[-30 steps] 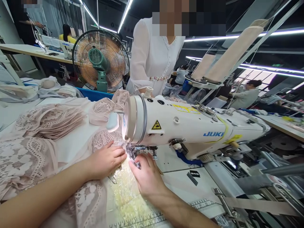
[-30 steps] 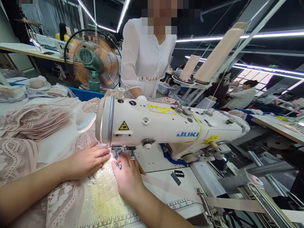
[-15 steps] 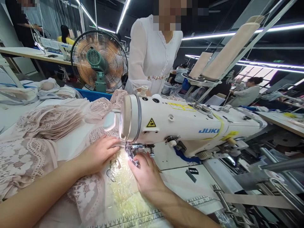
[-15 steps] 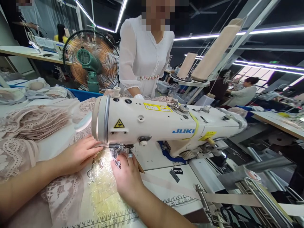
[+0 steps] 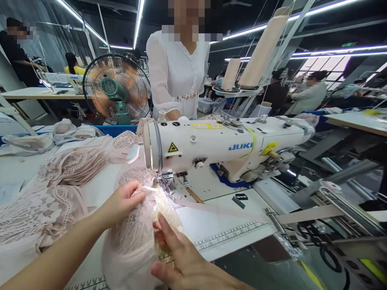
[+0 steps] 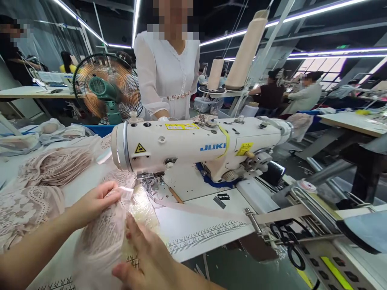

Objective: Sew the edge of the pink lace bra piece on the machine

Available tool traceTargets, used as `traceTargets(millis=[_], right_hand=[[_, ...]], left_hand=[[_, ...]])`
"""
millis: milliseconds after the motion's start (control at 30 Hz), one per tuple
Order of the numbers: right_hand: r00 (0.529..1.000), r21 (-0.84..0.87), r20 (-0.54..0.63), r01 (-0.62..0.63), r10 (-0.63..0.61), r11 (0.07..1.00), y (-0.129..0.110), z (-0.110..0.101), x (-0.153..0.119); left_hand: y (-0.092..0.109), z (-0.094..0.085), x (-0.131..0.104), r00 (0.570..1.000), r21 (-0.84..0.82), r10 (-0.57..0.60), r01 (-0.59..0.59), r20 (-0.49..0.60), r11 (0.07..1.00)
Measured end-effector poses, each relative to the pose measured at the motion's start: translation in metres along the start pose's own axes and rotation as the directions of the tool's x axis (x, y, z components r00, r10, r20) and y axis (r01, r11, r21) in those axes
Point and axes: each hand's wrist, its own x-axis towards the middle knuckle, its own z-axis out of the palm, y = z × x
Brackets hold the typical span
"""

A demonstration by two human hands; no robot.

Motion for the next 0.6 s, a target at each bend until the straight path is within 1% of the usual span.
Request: traceTargets(millis=[67, 100, 133, 167, 200, 233, 267, 300, 333, 400, 433, 467, 533, 600], right_hand=[[0.997, 0.059, 0.019, -0.075, 0.074, 0.995, 0.0, 0.004, 0.008], [0.991, 0.079, 0.012, -0.132, 0.132, 0.988, 0.001, 0.004, 0.012], [0.98, 0.095, -0.006, -0.198, 0.2, 0.976, 0.003, 0.005, 0.017], [0.963, 0.107, -0.027, -0.265, 0.27, 0.958, 0.005, 0.004, 0.021], [0.941, 0.11, -0.037, -0.33, 0.336, 0.938, 0.008, 0.002, 0.025], [0.921, 0.095, -0.028, -0.385, 0.389, 0.918, 0.01, 0.0, 0.028], [0.902, 0.065, -0.013, -0.431, 0.432, 0.9, 0.012, -0.003, 0.03], [0.886, 0.027, 0.001, -0.463, 0.464, 0.886, 0.013, -0.006, 0.032], [0.875, -0.012, 0.017, -0.483, 0.483, 0.875, 0.014, -0.008, 0.032], [0.866, -0.055, 0.052, -0.495, 0.497, 0.867, 0.015, -0.01, 0.031], [0.865, -0.062, 0.059, -0.494, 0.497, 0.867, 0.016, -0.01, 0.03], [0.866, -0.066, 0.056, -0.494, 0.497, 0.867, 0.016, -0.01, 0.029], [0.866, -0.075, 0.039, -0.495, 0.499, 0.865, 0.017, -0.01, 0.027], [0.863, -0.1, 0.035, -0.498, 0.503, 0.861, 0.017, -0.01, 0.028]], left_hand=[[0.0, 0.01, 0.003, 0.991, -0.165, -0.113, 0.101, -0.065, 0.981], [-0.002, 0.015, 0.004, 0.986, -0.212, -0.14, 0.119, -0.09, 0.97], [-0.005, 0.019, 0.006, 0.983, -0.217, -0.137, 0.109, -0.122, 0.97], [-0.008, 0.022, 0.008, 0.984, -0.178, -0.098, 0.071, -0.146, 0.981], [-0.013, 0.024, 0.01, 0.987, -0.096, -0.028, 0.013, -0.16, 0.995], [-0.017, 0.026, 0.012, 0.986, 0.038, 0.055, -0.049, -0.159, 0.998], [-0.021, 0.027, 0.015, 0.981, 0.196, 0.128, -0.099, -0.144, 0.976], [-0.025, 0.028, 0.016, 0.977, 0.345, 0.175, -0.124, -0.12, 0.93], [-0.027, 0.03, 0.018, 0.976, 0.467, 0.194, -0.126, -0.102, 0.875], [-0.03, 0.034, 0.018, 0.974, 0.612, 0.192, -0.082, -0.117, 0.787], [-0.03, 0.037, 0.018, 0.967, 0.671, 0.222, -0.084, -0.122, 0.736], [-0.029, 0.04, 0.017, 0.954, 0.731, 0.28, -0.115, -0.108, 0.672], [-0.026, 0.044, 0.014, 0.908, 0.846, 0.419, -0.203, -0.027, 0.494], [-0.025, 0.045, 0.012, 0.841, 0.892, 0.534, -0.305, 0.088, 0.334]])
